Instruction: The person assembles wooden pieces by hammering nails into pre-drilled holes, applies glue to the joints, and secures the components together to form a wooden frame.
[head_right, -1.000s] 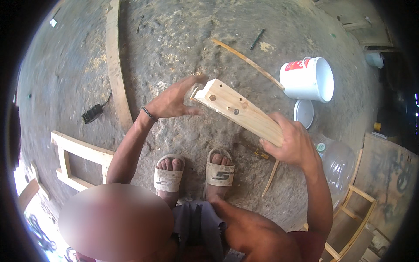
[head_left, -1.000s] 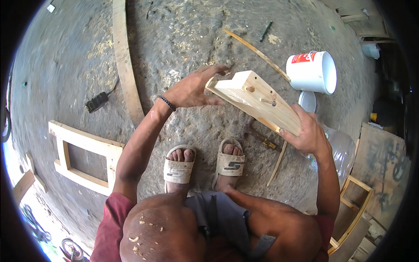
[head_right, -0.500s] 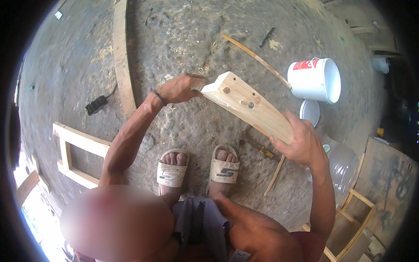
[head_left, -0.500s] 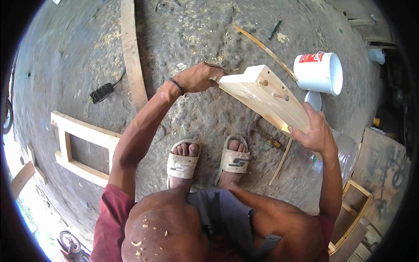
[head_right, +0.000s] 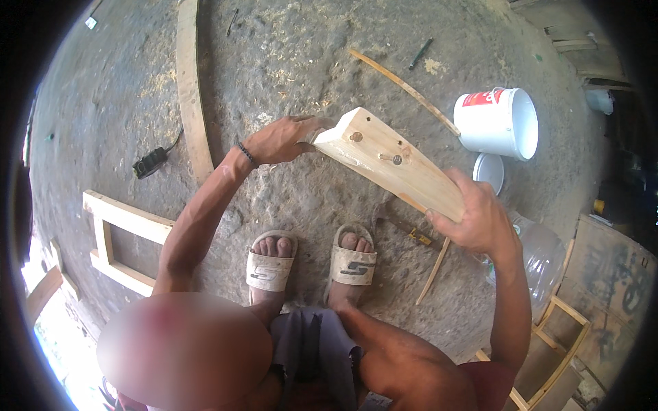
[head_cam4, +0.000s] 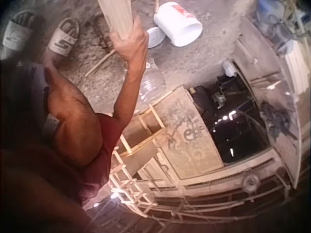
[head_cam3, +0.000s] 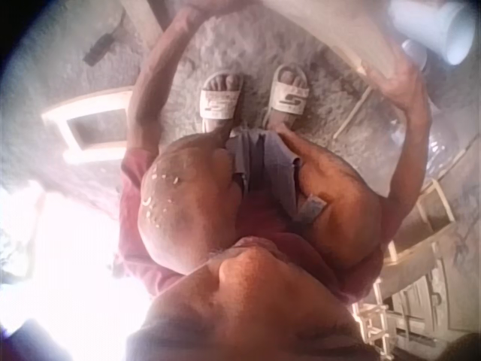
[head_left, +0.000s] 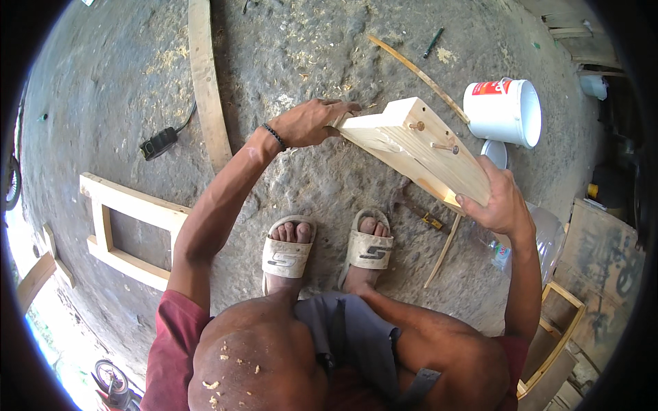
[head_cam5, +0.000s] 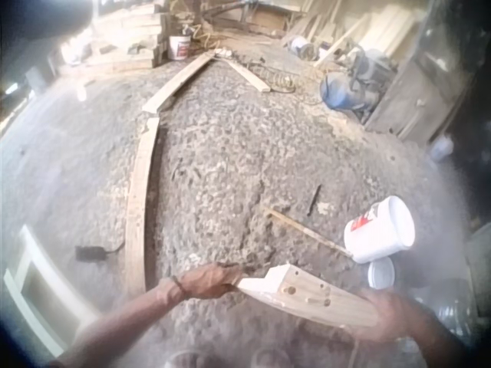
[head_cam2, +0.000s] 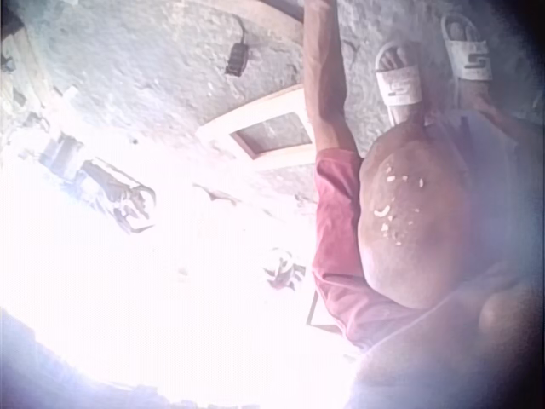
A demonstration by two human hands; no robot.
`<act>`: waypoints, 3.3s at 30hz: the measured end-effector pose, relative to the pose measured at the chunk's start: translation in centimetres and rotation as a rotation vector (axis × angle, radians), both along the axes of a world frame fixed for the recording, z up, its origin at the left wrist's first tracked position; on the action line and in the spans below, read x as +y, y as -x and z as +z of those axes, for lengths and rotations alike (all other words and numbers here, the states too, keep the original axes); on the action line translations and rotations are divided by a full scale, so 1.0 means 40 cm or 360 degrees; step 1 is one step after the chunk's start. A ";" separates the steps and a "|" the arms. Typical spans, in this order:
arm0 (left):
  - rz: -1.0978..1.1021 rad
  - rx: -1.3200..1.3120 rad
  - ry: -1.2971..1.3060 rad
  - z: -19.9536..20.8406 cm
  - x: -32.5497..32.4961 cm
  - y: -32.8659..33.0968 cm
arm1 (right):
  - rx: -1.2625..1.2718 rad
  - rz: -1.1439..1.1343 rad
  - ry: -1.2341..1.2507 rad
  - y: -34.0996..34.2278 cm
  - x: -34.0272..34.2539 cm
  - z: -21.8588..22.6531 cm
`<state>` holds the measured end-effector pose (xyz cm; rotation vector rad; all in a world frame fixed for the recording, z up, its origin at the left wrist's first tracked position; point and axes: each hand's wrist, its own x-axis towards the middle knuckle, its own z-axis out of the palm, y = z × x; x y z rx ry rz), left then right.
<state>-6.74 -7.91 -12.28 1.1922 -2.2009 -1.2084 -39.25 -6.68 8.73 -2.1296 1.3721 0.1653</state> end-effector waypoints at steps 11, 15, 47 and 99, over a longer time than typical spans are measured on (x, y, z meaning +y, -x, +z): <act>-0.0079 -0.0107 0.0583 -0.072 0.019 0.003 | -0.0090 0.0019 -0.0019 -0.008 0.017 -0.008; -0.0073 -0.0151 0.0617 -0.084 0.016 0.001 | -0.0031 0.0026 -0.0008 -0.018 0.014 0.004; 0.0139 -0.0225 0.0562 -0.091 0.063 -0.005 | 0.0001 0.0002 -0.0122 -0.011 0.000 0.005; 0.0290 -0.0175 0.0561 -0.091 0.083 -0.007 | -0.0211 0.0337 -0.0143 0.017 0.006 -0.024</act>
